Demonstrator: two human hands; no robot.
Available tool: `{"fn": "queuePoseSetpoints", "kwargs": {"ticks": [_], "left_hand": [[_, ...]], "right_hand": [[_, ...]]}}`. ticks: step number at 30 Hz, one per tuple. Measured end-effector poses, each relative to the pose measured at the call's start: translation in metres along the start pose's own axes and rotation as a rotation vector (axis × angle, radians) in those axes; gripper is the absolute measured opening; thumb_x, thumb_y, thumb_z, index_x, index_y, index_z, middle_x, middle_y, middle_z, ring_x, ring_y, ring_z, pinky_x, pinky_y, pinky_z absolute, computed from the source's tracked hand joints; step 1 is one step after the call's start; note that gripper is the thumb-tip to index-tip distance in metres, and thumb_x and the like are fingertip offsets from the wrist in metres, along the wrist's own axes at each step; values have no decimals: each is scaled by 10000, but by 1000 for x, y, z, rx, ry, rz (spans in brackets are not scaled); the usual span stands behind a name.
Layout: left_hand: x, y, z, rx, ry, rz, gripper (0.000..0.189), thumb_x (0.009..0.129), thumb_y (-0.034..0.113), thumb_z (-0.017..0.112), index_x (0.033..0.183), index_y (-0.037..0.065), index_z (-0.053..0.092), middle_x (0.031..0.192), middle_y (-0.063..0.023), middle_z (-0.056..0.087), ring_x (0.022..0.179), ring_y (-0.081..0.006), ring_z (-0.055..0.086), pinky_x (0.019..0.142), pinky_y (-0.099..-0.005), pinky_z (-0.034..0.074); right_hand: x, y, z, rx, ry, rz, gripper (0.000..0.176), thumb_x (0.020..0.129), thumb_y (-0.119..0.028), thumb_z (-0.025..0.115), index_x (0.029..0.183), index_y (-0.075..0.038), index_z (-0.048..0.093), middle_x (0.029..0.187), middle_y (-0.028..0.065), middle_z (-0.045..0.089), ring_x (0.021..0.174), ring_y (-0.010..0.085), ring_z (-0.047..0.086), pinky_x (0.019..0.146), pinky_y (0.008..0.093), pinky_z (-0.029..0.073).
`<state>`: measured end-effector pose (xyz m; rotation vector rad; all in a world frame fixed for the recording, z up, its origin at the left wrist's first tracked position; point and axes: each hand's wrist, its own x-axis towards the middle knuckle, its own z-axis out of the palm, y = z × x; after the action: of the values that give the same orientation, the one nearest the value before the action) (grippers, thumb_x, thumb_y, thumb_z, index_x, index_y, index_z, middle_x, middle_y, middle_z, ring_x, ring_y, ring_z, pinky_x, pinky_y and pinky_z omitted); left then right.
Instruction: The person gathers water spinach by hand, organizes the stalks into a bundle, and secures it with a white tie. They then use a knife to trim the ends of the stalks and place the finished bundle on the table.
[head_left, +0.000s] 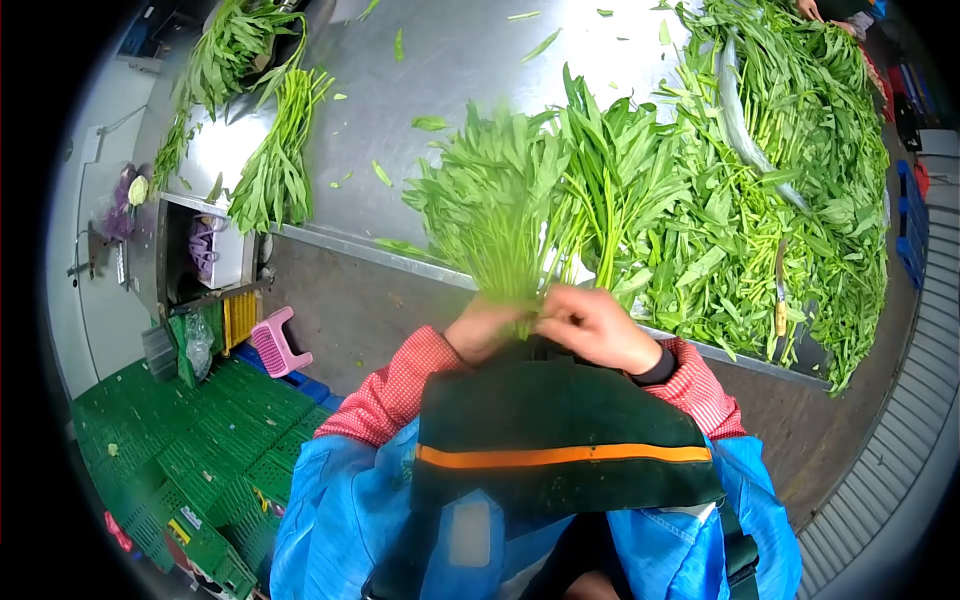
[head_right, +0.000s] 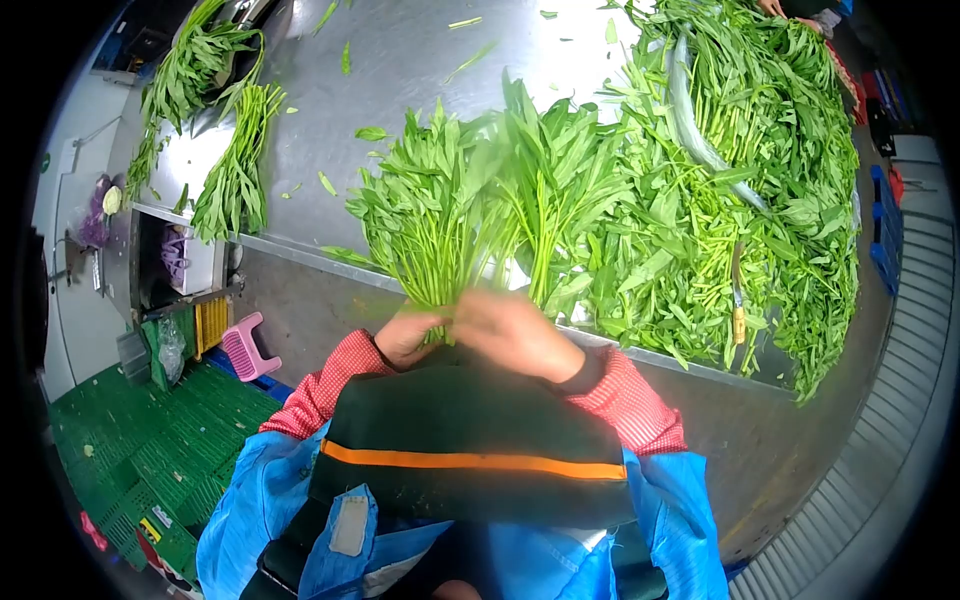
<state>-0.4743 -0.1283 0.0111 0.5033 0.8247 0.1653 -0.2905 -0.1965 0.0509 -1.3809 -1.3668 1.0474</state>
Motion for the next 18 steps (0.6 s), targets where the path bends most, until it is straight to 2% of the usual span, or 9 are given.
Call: {"fn": "queuePoseSetpoints", "kwargs": {"ticks": [2, 4, 5, 6, 8, 10, 12, 16, 18], "left_hand": [[0, 0, -2, 8, 12, -20, 226, 843, 82, 675, 1047, 42, 585, 865, -48, 637, 735, -141, 612, 630, -265, 500], [0, -5, -7, 23, 22, 0, 218, 840, 69, 670, 1039, 42, 585, 855, -44, 633, 730, -139, 606, 627, -266, 494], [1, -7, -7, 26, 13, 18, 220, 837, 61, 668, 1039, 41, 584, 854, -43, 631, 732, -140, 605, 633, -268, 493], [4, -8, -8, 31, 1, 40, 222, 834, 53, 666, 1039, 41, 583, 853, -41, 628, 733, -142, 603, 639, -270, 492], [5, -10, -6, 43, -2, 66, 225, 828, 39, 662, 1038, 38, 582, 855, -40, 624, 742, -145, 602, 653, -274, 490], [4, -10, -3, 68, 13, 83, 227, 822, 27, 659, 1035, 35, 581, 862, -40, 620, 755, -148, 601, 670, -279, 490], [2, -8, 0, 81, 45, 101, 239, 819, 20, 659, 1044, 33, 578, 876, -40, 619, 766, -147, 599, 679, -282, 489], [2, -11, -5, 98, 56, 84, 260, 813, 6, 657, 1058, 32, 575, 886, -36, 619, 776, -145, 596, 686, -284, 487], [3, -12, -6, 94, 49, 97, 262, 811, 2, 656, 1058, 33, 576, 884, -36, 619, 771, -145, 594, 685, -282, 485]], "right_hand": [[3, 0, -17, 305, 303, 77, 113, 876, -170, 622, 828, -78, 576, 608, 17, 530, 483, 124, 487, 489, 247, 409], [16, 3, -54, 640, 466, 255, 144, 912, -194, 582, 906, -50, 576, 674, -54, 522, 539, 88, 483, 487, 220, 393], [21, 15, -54, 542, 515, 381, 138, 933, -181, 560, 897, -49, 576, 653, -45, 526, 540, 73, 476, 506, 205, 406], [25, 24, -43, 116, 508, 347, 139, 904, -179, 598, 866, -49, 568, 618, -41, 522, 517, 77, 463, 502, 219, 411], [28, 35, -23, -96, 336, 314, 216, 891, -243, 636, 845, -43, 567, 626, -32, 512, 518, 55, 446, 470, 225, 368], [37, 33, -10, -473, 302, 347, 330, 828, -324, 688, 758, -27, 561, 598, 78, 562, 509, 195, 536, 511, 323, 437], [39, 45, -2, -593, 215, 396, 339, 810, -321, 692, 730, -22, 554, 600, 114, 573, 528, 250, 561, 534, 347, 453], [32, 56, -6, -437, 215, 404, 295, 784, -270, 695, 703, -22, 556, 632, 150, 598, 559, 314, 591, 561, 376, 476], [27, 48, -5, -558, 212, 271, 213, 811, -196, 650, 735, -35, 533, 610, 141, 577, 573, 324, 592, 526, 384, 467]]}}
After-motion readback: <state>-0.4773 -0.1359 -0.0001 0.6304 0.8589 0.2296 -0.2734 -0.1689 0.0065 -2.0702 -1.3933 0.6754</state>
